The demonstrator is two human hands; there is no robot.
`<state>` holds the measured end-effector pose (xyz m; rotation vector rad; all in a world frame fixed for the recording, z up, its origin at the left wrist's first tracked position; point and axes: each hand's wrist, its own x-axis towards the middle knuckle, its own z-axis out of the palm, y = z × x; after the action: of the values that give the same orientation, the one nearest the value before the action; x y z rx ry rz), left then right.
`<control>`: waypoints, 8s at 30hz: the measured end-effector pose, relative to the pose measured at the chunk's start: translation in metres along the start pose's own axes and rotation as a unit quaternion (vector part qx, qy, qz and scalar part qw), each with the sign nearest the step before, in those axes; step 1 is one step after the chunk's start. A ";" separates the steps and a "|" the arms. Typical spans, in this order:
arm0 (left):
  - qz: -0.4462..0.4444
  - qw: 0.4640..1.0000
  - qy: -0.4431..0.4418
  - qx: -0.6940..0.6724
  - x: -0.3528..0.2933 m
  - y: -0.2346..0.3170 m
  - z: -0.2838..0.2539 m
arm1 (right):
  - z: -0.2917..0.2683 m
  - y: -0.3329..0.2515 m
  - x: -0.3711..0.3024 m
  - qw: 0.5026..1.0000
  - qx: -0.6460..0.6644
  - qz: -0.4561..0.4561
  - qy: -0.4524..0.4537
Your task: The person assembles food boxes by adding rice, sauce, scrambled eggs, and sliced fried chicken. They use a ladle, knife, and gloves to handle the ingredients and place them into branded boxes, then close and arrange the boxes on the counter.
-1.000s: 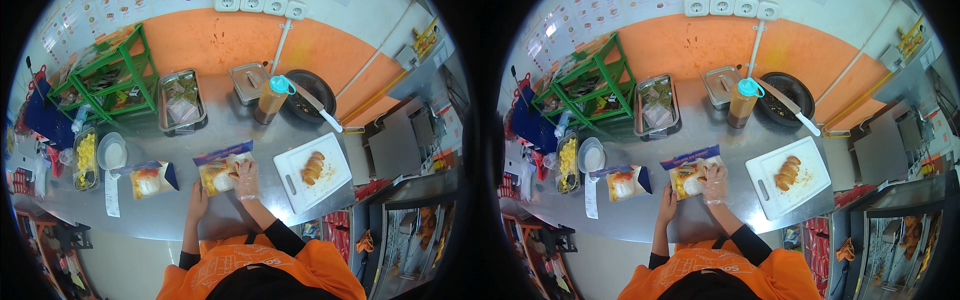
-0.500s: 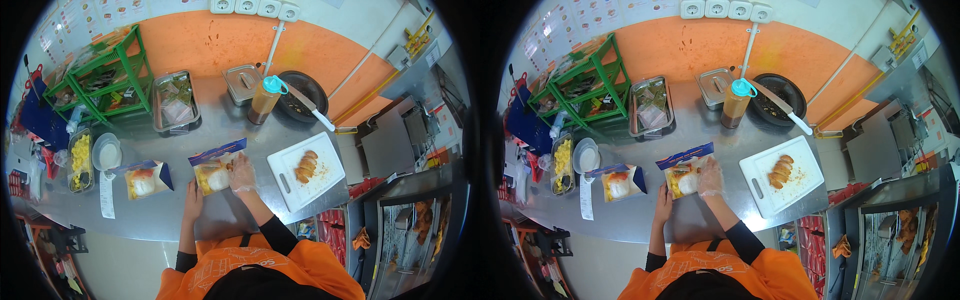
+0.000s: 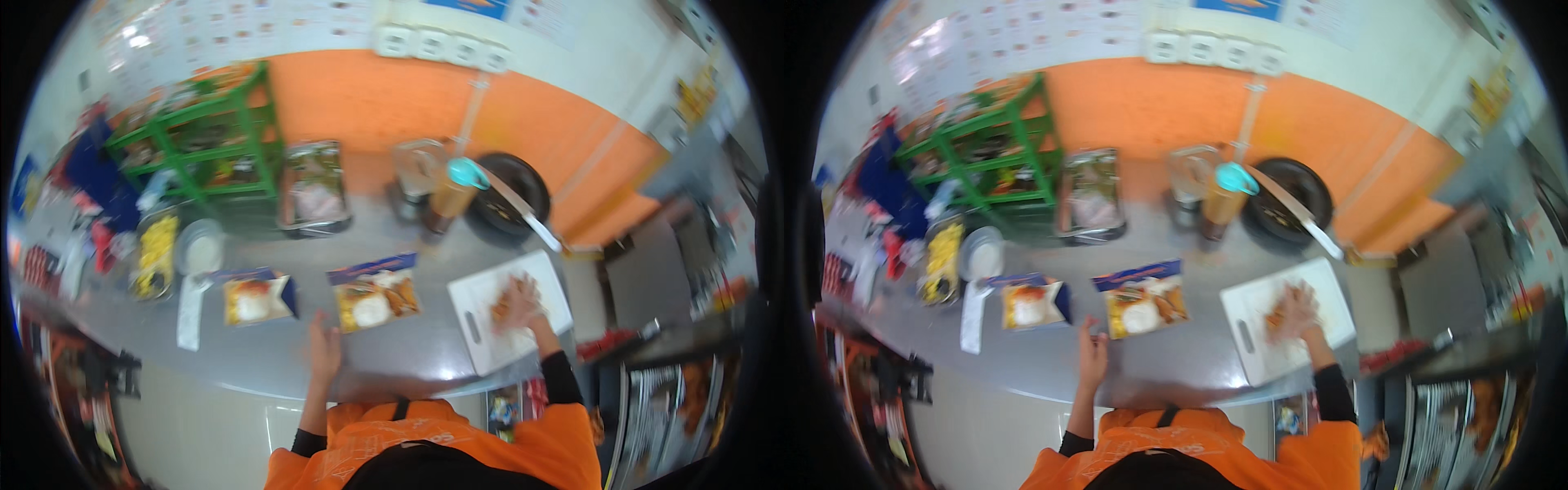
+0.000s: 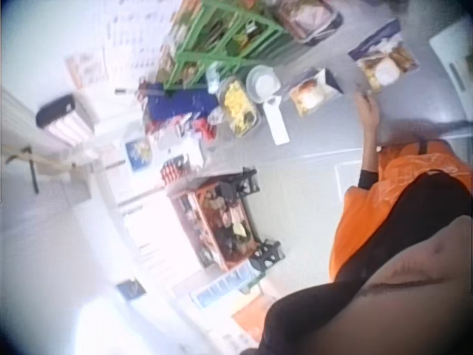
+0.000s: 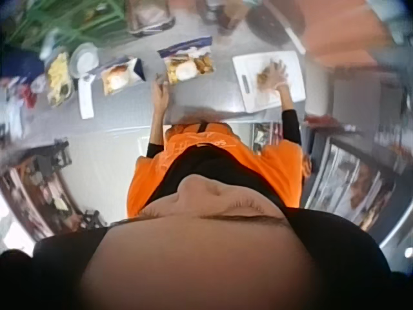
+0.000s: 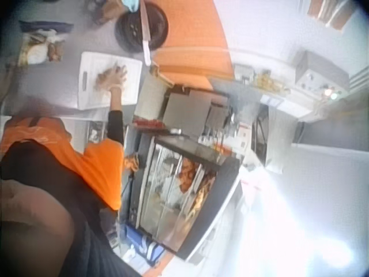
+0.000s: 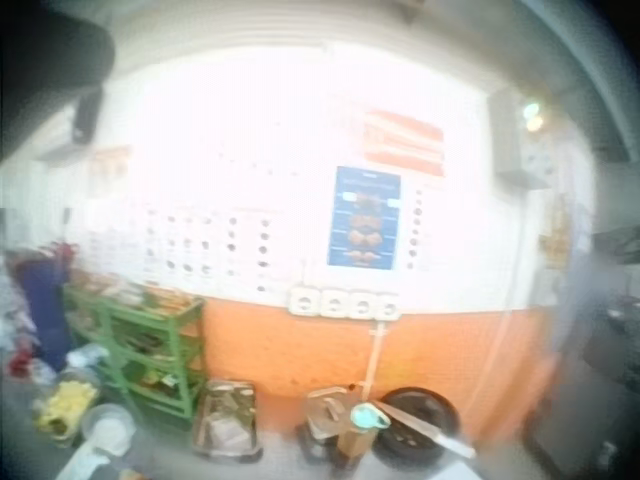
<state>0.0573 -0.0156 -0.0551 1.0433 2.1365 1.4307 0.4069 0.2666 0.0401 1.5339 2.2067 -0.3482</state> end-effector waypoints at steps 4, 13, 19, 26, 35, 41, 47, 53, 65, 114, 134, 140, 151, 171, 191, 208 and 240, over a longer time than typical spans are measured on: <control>-0.025 0.999 0.037 -0.018 -0.038 0.036 -0.020 | 0.053 0.051 0.041 0.982 0.022 -0.167 0.082; -0.111 0.974 0.195 -0.030 -0.132 0.050 -0.031 | 0.034 0.018 0.001 0.966 -0.042 -0.169 0.191; -0.160 0.964 0.211 0.000 -0.165 0.048 -0.012 | 0.081 0.058 0.060 0.939 -0.150 -0.271 0.152; -0.121 0.972 0.199 0.031 -0.164 0.045 0.001 | 0.139 0.105 0.100 0.797 0.535 -0.157 0.230; -0.089 0.974 0.202 0.058 -0.136 0.047 -0.019 | -0.085 -0.100 -0.156 0.709 0.603 -0.365 -0.002; -0.091 0.956 0.262 0.099 -0.126 -0.009 -0.065 | -0.168 -0.178 -0.224 0.650 0.432 -0.623 -0.061; -0.136 0.944 0.295 0.060 -0.067 0.002 -0.144 | -0.143 -0.265 -0.248 0.712 0.435 -0.546 0.075; -0.106 0.969 0.213 0.069 0.020 -0.052 -0.221 | -0.173 -0.375 -0.213 0.710 0.421 -0.564 0.019; -0.077 0.988 -0.137 0.000 0.107 -0.093 -0.256 | 0.034 -0.499 -0.070 0.709 0.678 -0.177 0.085; 0.045 0.997 0.051 -0.031 0.074 -0.067 -0.256 | 0.058 -0.361 -0.121 0.781 0.414 0.009 0.468; 0.112 0.991 -0.052 -0.053 -0.095 0.063 -0.032 | 0.147 0.305 -0.538 0.384 0.217 0.728 0.525; 0.075 0.990 -0.100 -0.069 -0.137 0.096 -0.008 | 0.187 0.339 -0.549 0.463 0.093 0.600 0.646; 0.114 0.982 -0.123 -0.084 -0.144 0.077 0.039 | 0.150 0.331 -0.485 0.585 0.075 0.500 0.634; 0.034 0.994 -0.012 -0.104 -0.205 0.131 -0.014 | 0.046 0.304 -0.296 0.712 0.228 0.400 0.531; 0.253 0.957 0.141 0.012 -0.108 0.170 -0.072 | 0.048 -0.284 -0.196 0.535 0.788 -0.296 0.070; 0.293 0.955 0.051 -0.016 0.327 0.100 -0.245 | -0.010 -0.553 -0.223 0.734 0.533 -0.403 -0.124; -0.092 0.908 0.346 0.218 0.095 -0.297 -0.550 | 0.153 -0.709 -0.137 0.860 0.264 -0.335 0.280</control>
<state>-0.4747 -0.3560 -0.0834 0.4474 3.0718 1.3925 -0.1833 -0.1662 -0.0549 1.1102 3.3121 -0.8671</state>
